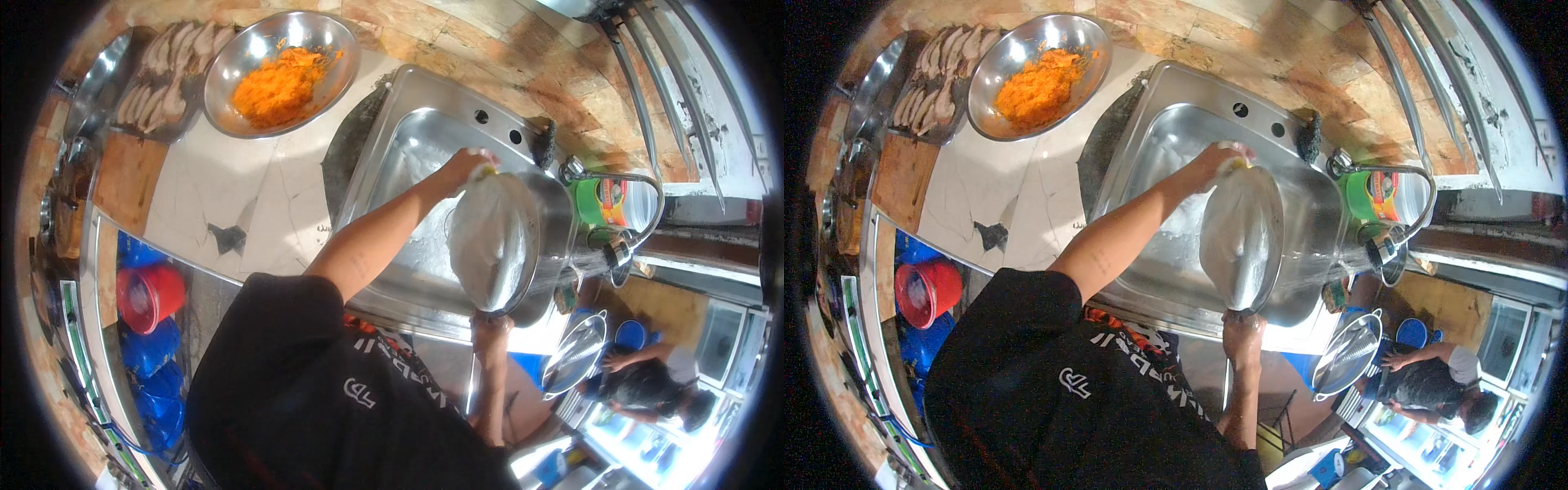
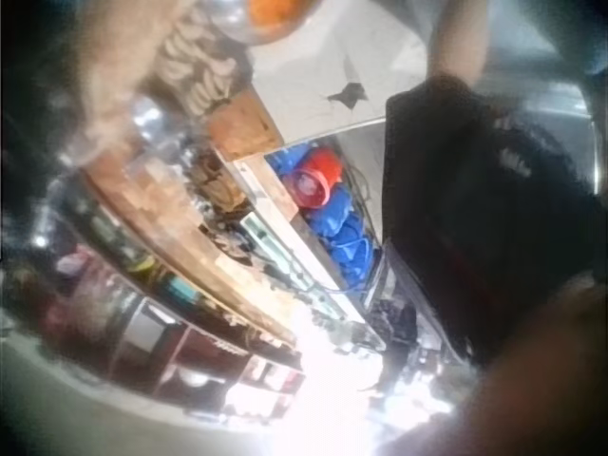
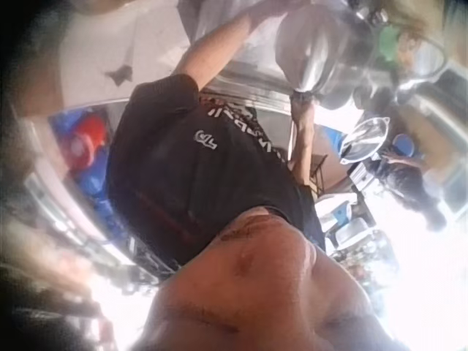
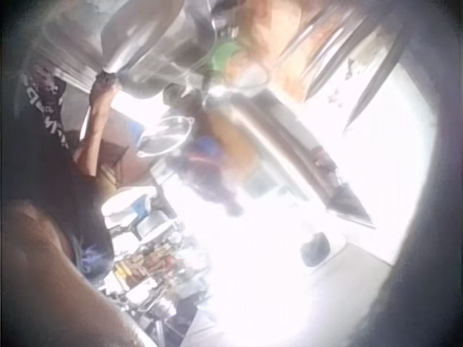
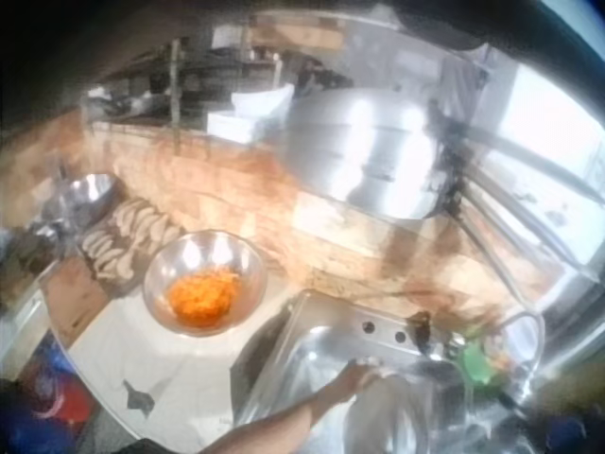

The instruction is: The person washes a metal strainer in a sink using a sponge and running water, then rinses it thoroughly. They also wipe the sink area and handle a bowl of shredded carrots.

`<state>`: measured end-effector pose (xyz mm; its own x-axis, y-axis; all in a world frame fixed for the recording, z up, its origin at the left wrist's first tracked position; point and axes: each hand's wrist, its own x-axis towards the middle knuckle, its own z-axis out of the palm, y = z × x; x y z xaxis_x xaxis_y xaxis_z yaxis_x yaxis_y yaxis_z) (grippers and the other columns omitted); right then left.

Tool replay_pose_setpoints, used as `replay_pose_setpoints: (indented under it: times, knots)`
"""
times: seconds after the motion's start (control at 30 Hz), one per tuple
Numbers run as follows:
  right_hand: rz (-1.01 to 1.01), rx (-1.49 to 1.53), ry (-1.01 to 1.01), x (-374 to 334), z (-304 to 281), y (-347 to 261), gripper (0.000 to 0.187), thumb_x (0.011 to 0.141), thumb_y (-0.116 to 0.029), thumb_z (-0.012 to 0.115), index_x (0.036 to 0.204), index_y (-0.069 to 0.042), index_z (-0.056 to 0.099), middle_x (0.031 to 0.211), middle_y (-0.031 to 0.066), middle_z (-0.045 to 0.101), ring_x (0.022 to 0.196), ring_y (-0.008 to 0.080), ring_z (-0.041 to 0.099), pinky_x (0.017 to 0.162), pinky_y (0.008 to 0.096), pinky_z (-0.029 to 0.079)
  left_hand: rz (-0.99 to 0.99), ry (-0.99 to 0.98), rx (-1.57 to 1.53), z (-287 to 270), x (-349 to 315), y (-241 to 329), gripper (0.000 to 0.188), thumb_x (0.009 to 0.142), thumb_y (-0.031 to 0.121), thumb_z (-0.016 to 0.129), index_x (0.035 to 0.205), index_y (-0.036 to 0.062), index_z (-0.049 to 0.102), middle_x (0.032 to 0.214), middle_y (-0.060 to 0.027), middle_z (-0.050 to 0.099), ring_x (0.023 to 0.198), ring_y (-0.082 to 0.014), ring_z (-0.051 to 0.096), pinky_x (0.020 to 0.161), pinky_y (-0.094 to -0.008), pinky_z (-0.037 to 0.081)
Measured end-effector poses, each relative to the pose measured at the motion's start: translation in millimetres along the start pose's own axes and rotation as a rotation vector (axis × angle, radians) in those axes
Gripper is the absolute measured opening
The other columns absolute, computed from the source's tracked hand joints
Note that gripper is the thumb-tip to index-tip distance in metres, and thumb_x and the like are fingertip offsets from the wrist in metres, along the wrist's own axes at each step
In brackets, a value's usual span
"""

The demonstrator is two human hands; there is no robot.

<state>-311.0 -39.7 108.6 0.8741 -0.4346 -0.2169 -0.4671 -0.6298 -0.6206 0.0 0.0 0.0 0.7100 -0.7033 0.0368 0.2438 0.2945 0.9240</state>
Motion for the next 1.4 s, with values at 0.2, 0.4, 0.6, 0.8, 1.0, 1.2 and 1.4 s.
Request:
replay_pose_setpoints:
  times: [0.2, 0.4, 0.6, 0.8, 1.0, 1.2, 1.4]
  knots:
    - [0.24, 0.659, 0.015, 36, 4, -9, 0.019, 0.089, -0.012, 0.058, 0.076, 0.001, 0.055, 0.059, 0.0087, 0.057, 0.043, 0.0124, 0.052, 0.035, 0.026, 0.039, 0.326, 0.395, 0.377, 19, -51, -38, 0.024, 0.089, 0.018, 0.055, 0.103, -0.0007, 0.061, 0.099, -0.0105, 0.063, 0.096, -0.019, 0.06, 0.082, -0.0303, 0.048]
    - [0.493, 1.035, -0.153, 65, 8, -23, 0.014, 0.089, -0.012, 0.057, 0.082, 0.0, 0.054, 0.063, 0.0102, 0.056, 0.047, 0.0155, 0.05, 0.039, 0.027, 0.04, 0.105, 0.564, 0.4, 83, -129, 7, 0.032, 0.086, 0.013, 0.057, 0.115, 0.0015, 0.054, 0.125, -0.0139, 0.05, 0.111, -0.0274, 0.052, 0.091, -0.0373, 0.045]
    - [0.439, 1.014, -0.313, 71, -2, -41, 0.012, 0.09, -0.013, 0.053, 0.09, -0.001, 0.052, 0.074, 0.0092, 0.054, 0.05, 0.0162, 0.049, 0.041, 0.0275, 0.04, 0.532, -0.123, 0.869, 85, -83, 55, 0.058, 0.063, 0.015, 0.075, 0.117, 0.0292, 0.06, 0.118, -0.0124, 0.058, 0.106, -0.0298, 0.056, 0.088, -0.042, 0.046]
    - [0.281, 0.804, -0.331, 61, -3, -30, 0.014, 0.086, -0.009, 0.049, 0.088, 0.004, 0.055, 0.062, 0.0094, 0.054, 0.051, 0.0181, 0.055, 0.045, 0.028, 0.046, 0.722, -0.324, 0.72, 80, -100, 42, 0.019, 0.087, 0.029, 0.058, 0.098, 0.017, 0.068, 0.113, -0.0099, 0.058, 0.115, -0.0303, 0.051, 0.101, -0.0437, 0.041]
    - [0.281, 1.029, -0.225, 49, 5, -28, 0.021, 0.084, -0.002, 0.047, 0.105, 0.003, 0.046, 0.078, 0.0143, 0.058, 0.052, 0.021, 0.056, 0.04, 0.0311, 0.048, 0.774, -0.061, 0.848, 30, -137, 20, 0.042, 0.078, 0.04, 0.069, 0.115, 0.0226, 0.061, 0.127, -0.0153, 0.052, 0.12, -0.0336, 0.048, 0.102, -0.044, 0.038]
    - [0.383, 1.029, -0.237, 54, 2, -28, 0.02, 0.087, -0.007, 0.048, 0.104, 0.004, 0.046, 0.075, 0.0125, 0.056, 0.051, 0.0195, 0.055, 0.04, 0.0309, 0.045, 0.388, 0.417, 0.178, 47, -120, -12, 0.058, 0.077, 0.017, 0.071, 0.126, 0.0042, 0.042, 0.13, -0.0233, 0.045, 0.125, -0.0415, 0.041, 0.109, -0.0564, 0.02]
    - [0.283, 1.027, -0.23, 60, -20, -31, 0.014, 0.086, -0.005, 0.046, 0.097, 0.004, 0.048, 0.074, 0.0128, 0.055, 0.05, 0.0206, 0.054, 0.04, 0.0313, 0.046, 0.753, 0.058, 0.567, 74, -135, 19, 0.054, 0.081, 0.026, 0.066, 0.129, 0.0163, 0.043, 0.138, -0.0216, 0.04, 0.132, -0.036, 0.035, 0.112, -0.0549, 0.013]
